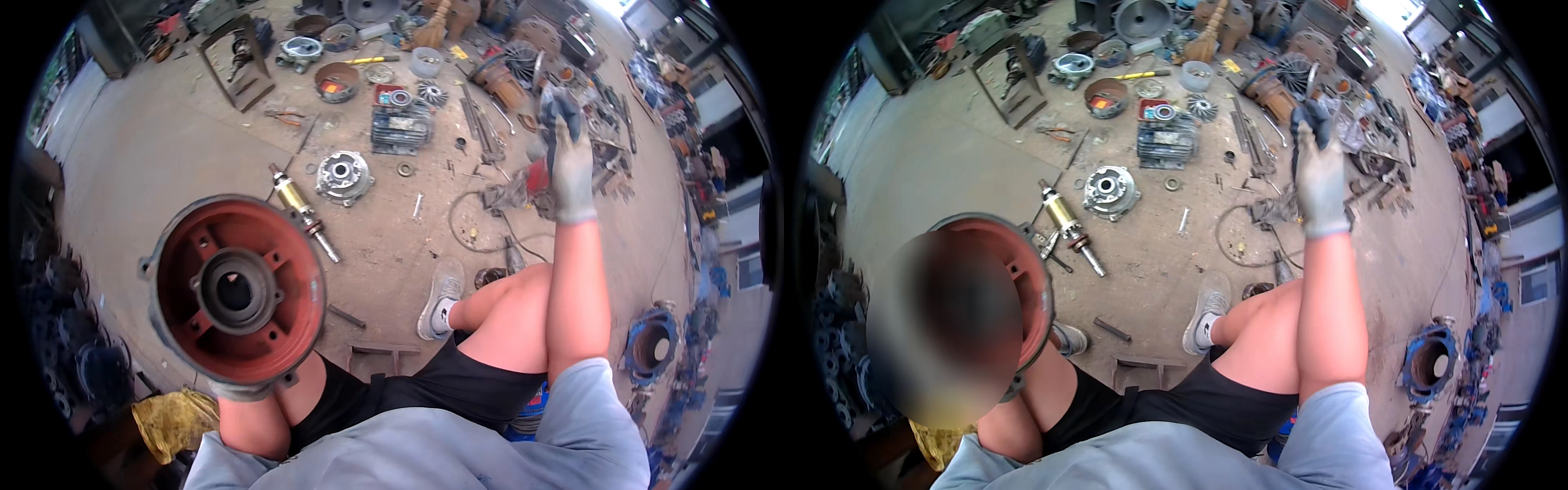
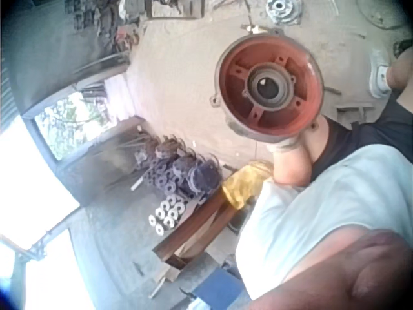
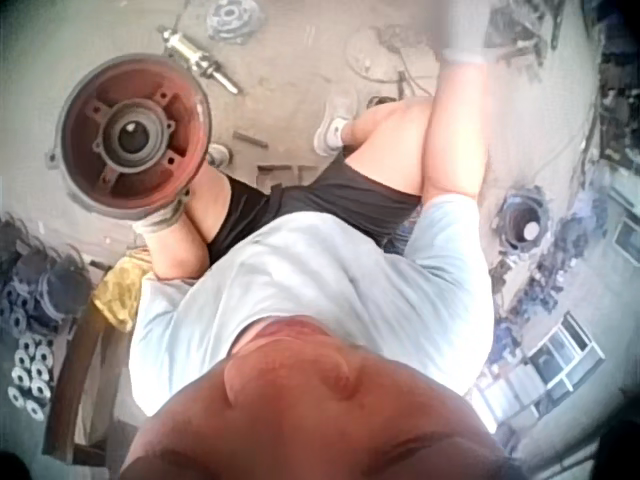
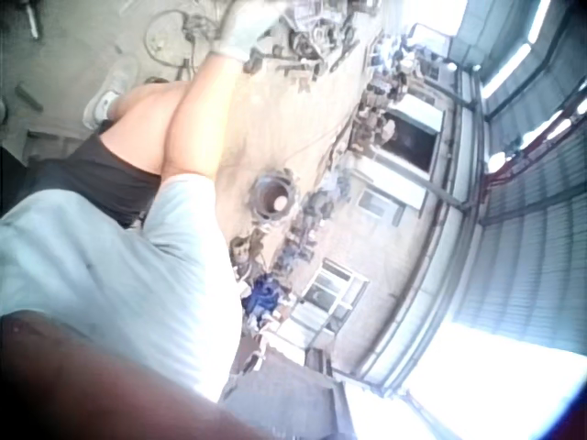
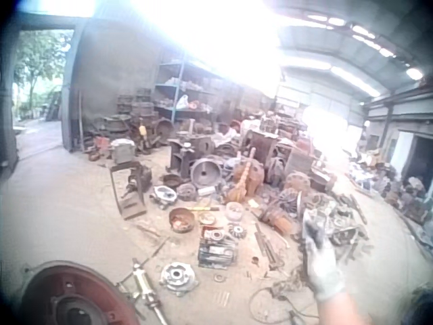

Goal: The person sits on the floor and wipes a red circular mechanical part with a cloth, rotating it to clean multiple surfaces. The person then picks up a cylindrical metal shaft and wipes it with the same cloth.

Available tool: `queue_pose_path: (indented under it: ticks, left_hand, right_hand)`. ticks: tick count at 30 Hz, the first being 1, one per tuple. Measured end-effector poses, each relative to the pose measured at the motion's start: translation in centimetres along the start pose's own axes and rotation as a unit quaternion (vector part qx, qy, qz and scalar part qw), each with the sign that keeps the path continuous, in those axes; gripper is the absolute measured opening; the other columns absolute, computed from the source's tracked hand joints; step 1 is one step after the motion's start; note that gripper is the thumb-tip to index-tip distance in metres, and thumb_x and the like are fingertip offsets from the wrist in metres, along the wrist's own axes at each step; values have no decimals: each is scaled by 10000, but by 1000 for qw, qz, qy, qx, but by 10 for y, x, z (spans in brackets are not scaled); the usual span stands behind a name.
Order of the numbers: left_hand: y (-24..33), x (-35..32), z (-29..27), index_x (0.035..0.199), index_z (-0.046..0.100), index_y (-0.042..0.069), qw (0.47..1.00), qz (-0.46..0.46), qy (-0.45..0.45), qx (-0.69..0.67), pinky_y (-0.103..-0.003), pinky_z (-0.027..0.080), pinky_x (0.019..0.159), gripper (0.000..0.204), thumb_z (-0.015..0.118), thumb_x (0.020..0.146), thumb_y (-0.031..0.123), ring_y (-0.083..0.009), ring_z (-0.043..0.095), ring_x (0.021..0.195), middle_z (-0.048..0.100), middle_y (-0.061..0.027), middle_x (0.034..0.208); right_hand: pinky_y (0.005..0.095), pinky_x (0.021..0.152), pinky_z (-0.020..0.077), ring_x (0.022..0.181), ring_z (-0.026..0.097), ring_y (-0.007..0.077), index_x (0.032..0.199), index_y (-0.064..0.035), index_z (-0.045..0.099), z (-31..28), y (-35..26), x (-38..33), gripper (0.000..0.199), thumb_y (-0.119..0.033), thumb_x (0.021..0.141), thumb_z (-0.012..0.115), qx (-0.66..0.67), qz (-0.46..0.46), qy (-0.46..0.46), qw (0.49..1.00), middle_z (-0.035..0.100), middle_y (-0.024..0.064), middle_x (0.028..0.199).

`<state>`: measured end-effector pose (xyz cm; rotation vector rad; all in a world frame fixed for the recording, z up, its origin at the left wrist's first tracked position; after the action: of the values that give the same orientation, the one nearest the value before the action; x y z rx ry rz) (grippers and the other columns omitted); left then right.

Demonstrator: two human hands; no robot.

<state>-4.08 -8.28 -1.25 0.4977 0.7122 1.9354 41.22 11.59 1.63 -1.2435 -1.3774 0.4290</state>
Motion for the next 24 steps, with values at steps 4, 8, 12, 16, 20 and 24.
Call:
queue_pose_path:
  ticks: [4, 8, 12, 16, 20, 24]
  left_hand:
    - [-12, -3, 15, 1561, 428, 19, 999, -28, -35, -28, -508, 482, 1152, 735, 392, 1032, 528, -351, 554, 1383, 508, -186, 1552]
    - [-57, -6, 32, 1427, 548, -10, 973, -144, -175, -36, -405, 556, 995, 604, 440, 1066, 462, -284, 684, 1137, 671, -169, 1306]
    - [-106, -3, 11, 1230, 672, -23, 976, -212, 9, 41, -311, 570, 839, 531, 510, 1077, 459, -208, 719, 913, 743, -123, 1064]
    - [-106, -2, 22, 1654, 192, 19, 977, -87, -63, 184, -380, 429, 1154, 746, 579, 1093, 323, -228, 468, 1432, 443, -153, 1572]
    - [-84, -8, 31, 1669, 186, 49, 969, -65, -97, 217, -343, 459, 1087, 765, 571, 1091, 371, -247, 491, 1382, 440, -154, 1556]
    - [-51, -10, 32, 1556, 407, 26, 965, 28, -118, 232, -275, 534, 790, 658, 525, 1084, 469, -132, 647, 924, 623, -98, 1240]
  right_hand:
    - [379, 1003, 486, 1165, 638, 240, 1420, 83, 543, 87, -137, -103, 786, -598, 1095, 323, 123, 31, -326, 937, 672, 161, 1275]
    - [441, 916, 528, 1057, 660, 349, 1389, 46, 535, 121, -174, -160, 578, -424, 1053, 529, 160, -59, -429, 887, 638, 222, 1200]
    - [386, 893, 536, 1057, 669, 315, 1362, 21, 530, 145, -164, -177, 384, -198, 1054, 598, 86, 15, -410, 908, 645, 203, 1166]
    - [324, 838, 540, 925, 677, 193, 1249, 27, 612, 167, -91, -172, 262, -184, 1110, 544, 256, 253, -347, 866, 718, 116, 1038]
    - [341, 798, 619, 930, 732, 171, 1286, -34, 656, 157, -67, -142, 481, -460, 1076, 581, 277, 261, -290, 878, 735, 88, 1108]
    - [425, 1007, 567, 1141, 697, 252, 1370, -37, 619, 130, -118, -116, 534, -475, 1067, 583, 447, 394, -243, 765, 701, 127, 1299]
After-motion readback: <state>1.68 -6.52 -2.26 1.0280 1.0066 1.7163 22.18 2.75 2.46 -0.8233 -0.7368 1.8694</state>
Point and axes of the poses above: each hand's wrist, its own x-axis towards the middle knuckle, its own z-axis out of the palm, y = z × x, the point moved 3 cm from there along x, towards the middle knuckle
